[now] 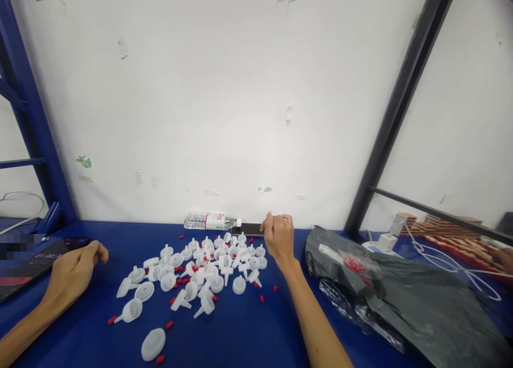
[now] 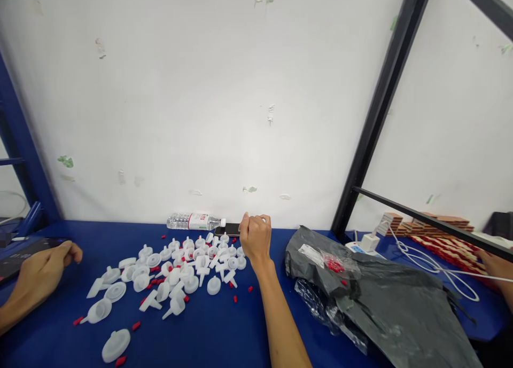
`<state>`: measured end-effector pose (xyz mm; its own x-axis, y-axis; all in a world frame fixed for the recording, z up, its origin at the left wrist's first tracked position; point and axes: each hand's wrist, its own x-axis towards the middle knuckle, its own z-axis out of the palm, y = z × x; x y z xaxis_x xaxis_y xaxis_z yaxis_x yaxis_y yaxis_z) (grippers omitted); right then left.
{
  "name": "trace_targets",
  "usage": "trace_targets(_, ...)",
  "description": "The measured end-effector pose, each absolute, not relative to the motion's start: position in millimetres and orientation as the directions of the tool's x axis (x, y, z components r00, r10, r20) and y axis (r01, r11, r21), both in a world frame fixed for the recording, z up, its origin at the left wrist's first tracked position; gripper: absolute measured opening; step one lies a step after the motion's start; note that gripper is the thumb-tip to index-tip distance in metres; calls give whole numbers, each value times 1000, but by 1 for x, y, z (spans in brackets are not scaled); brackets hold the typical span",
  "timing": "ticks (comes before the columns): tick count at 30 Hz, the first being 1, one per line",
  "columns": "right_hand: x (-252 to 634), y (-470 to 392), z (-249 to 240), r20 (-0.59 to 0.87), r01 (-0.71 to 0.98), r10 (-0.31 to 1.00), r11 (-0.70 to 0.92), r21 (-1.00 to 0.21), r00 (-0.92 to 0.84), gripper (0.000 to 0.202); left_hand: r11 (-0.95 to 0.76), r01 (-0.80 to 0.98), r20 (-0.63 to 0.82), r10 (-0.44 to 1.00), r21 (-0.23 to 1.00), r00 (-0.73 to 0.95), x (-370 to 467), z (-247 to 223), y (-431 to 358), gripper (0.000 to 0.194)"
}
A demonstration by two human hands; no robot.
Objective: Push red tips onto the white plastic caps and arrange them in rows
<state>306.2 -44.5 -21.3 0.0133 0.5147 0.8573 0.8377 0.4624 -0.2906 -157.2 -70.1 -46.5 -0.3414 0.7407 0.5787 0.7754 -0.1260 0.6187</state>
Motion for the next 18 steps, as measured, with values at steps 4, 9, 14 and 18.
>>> trace_targets(4, 303, -47, -18, 865, 838, 502, 477, -264, -13, 57, -103, 773, 567, 741, 626, -360, -158, -46, -70, 48)
trace_targets(9, 299, -51, -16, 871, 839, 489, 490, -236, -40, 56, -87, 772, 550, 751, 630, -365, -160, -47, -67, 49)
trace_targets(14, 294, -52, -21, 864, 839, 496, 505, -204, -89, 55, -74, 786, 533, 773, 614, -344, -166, -52, -61, 49)
trace_targets(18, 289, -52, -26, 851, 834, 509, 521, -182, -133, 54, -71, 797, 523, 789, 600, -323, -173, -60, -56, 50)
